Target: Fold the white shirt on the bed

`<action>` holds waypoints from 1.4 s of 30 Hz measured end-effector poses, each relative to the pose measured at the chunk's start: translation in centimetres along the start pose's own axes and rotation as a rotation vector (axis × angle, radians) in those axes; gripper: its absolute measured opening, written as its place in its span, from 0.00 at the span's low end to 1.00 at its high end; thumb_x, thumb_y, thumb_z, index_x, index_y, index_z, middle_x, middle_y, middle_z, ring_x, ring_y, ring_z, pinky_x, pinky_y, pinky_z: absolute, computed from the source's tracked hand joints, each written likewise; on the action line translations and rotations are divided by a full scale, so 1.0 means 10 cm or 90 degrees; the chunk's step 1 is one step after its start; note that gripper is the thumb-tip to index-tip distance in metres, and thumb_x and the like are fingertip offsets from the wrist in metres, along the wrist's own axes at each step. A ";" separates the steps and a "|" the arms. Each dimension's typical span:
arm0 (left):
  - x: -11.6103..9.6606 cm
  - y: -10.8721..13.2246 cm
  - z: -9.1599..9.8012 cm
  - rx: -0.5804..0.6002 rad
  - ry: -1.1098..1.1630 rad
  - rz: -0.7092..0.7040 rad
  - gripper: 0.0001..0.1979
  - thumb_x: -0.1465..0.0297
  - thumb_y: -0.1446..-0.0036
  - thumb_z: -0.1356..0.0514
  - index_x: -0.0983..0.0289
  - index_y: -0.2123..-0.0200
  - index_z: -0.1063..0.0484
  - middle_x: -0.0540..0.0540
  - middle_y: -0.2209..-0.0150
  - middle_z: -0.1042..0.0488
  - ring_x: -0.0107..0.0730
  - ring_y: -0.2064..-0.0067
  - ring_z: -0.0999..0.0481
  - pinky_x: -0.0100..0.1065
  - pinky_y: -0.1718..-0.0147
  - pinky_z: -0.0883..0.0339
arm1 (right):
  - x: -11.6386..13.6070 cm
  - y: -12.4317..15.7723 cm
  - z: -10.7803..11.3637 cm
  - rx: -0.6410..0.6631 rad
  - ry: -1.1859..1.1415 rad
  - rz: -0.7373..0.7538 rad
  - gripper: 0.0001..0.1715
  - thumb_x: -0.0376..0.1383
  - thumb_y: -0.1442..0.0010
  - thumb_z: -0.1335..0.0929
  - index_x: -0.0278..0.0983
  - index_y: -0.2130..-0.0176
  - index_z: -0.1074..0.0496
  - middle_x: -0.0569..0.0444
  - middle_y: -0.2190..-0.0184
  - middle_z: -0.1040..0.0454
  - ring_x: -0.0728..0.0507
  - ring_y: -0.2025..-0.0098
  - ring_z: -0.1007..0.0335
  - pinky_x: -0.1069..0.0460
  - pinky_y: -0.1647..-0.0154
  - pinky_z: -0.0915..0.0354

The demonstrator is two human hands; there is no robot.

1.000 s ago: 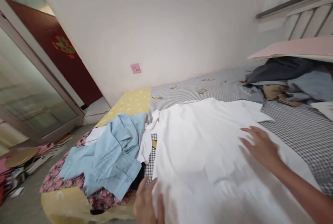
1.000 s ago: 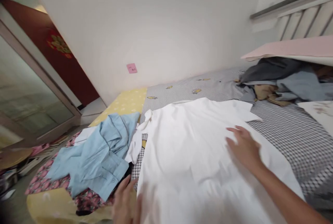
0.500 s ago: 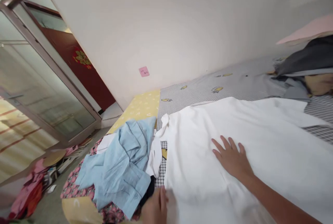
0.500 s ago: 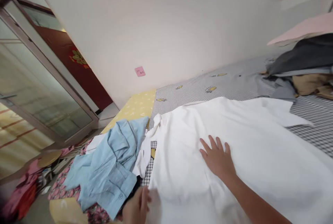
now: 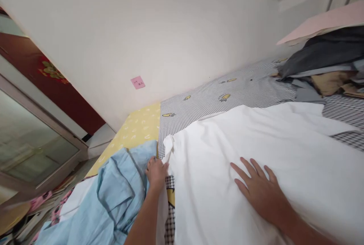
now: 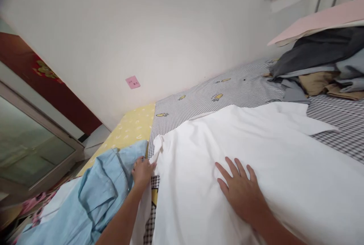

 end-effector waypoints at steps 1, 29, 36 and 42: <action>0.04 -0.01 0.01 -0.003 0.001 0.022 0.15 0.61 0.34 0.47 0.63 0.56 0.24 0.66 0.44 0.24 0.50 0.43 0.26 0.46 0.49 0.31 | 0.00 0.00 0.00 0.002 -0.001 0.000 0.27 0.42 0.31 0.42 0.51 0.38 0.27 0.51 0.35 0.30 0.31 0.33 0.38 0.30 0.34 0.45; -1.01 -0.02 -0.72 0.122 0.019 -0.265 0.32 0.54 0.30 0.60 0.58 0.27 0.51 0.56 0.25 0.55 0.45 0.24 0.56 0.62 0.28 0.61 | -0.12 0.07 -0.06 0.017 -0.036 0.025 0.29 0.47 0.30 0.44 0.53 0.36 0.30 0.53 0.33 0.33 0.31 0.31 0.40 0.29 0.35 0.43; -1.08 -0.77 -0.83 0.119 0.053 -0.127 0.33 0.52 0.30 0.63 0.55 0.27 0.51 0.54 0.24 0.58 0.48 0.23 0.60 0.67 0.30 0.66 | -0.21 0.13 -0.12 0.045 -0.046 0.038 0.31 0.50 0.32 0.42 0.58 0.33 0.36 0.58 0.30 0.38 0.30 0.31 0.41 0.30 0.36 0.42; -0.94 -0.69 -0.78 0.071 0.040 -0.050 0.34 0.53 0.30 0.63 0.58 0.27 0.52 0.59 0.24 0.58 0.53 0.24 0.59 0.68 0.30 0.64 | -0.16 0.10 -0.08 0.041 -0.049 0.024 0.29 0.49 0.31 0.43 0.57 0.34 0.34 0.56 0.30 0.37 0.31 0.30 0.42 0.29 0.36 0.42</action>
Point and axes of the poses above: each hand's wrist, its own y-axis away from the middle knuckle, its own z-axis out of the back of the hand, x = y × z, the point moved 3 cm from there along -y, towards the middle knuckle
